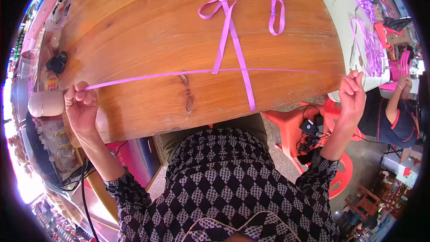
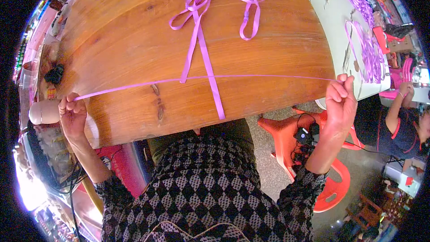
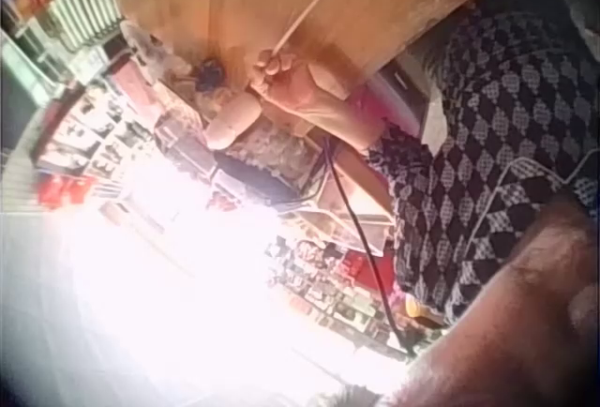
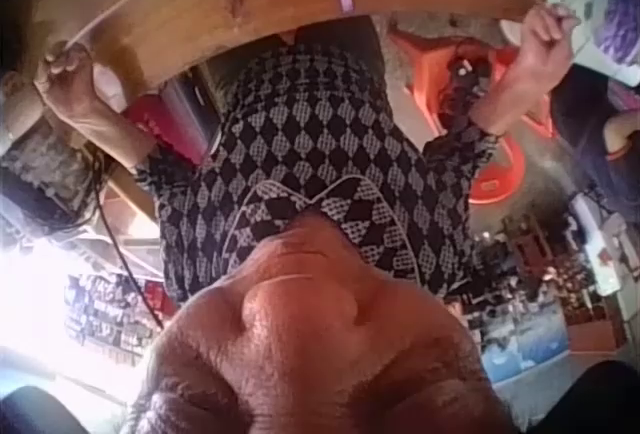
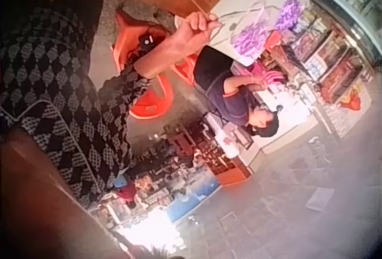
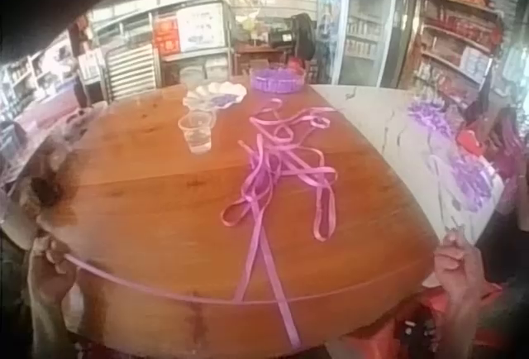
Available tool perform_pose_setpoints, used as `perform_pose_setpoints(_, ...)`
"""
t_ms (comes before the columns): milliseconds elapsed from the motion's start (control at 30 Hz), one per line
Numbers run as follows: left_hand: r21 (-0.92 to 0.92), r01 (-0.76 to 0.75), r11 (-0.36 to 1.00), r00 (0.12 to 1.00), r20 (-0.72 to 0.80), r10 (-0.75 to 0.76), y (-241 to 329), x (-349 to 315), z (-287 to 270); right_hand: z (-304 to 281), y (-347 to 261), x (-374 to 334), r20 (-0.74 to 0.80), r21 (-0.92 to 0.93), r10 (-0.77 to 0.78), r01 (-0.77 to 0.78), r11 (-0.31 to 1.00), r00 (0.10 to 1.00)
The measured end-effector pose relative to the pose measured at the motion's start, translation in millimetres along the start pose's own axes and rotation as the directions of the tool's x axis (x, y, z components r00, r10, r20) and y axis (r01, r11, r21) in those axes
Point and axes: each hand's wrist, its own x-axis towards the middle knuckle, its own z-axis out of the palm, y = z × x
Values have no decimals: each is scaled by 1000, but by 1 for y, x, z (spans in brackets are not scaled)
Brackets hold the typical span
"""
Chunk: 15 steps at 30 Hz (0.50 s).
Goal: The person ties knots in a purple ribbon by hand, repeatedly looping and pulling the material to create a series of small knots. They occasionally stretch the ribbon across the wooden table to check their work before picking up a new ribbon to repeat the process.
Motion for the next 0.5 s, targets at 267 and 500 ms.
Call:
perform_pose_setpoints(267,738,-211,640,977,184,110,-112,-10,71,70,109,-29,180,-847,-24,167,504,983)
perform_pose_setpoints(500,706,107,700,973,71,-220,-179,-11,112,113,182,-44,635,-771,332,541,337,697)
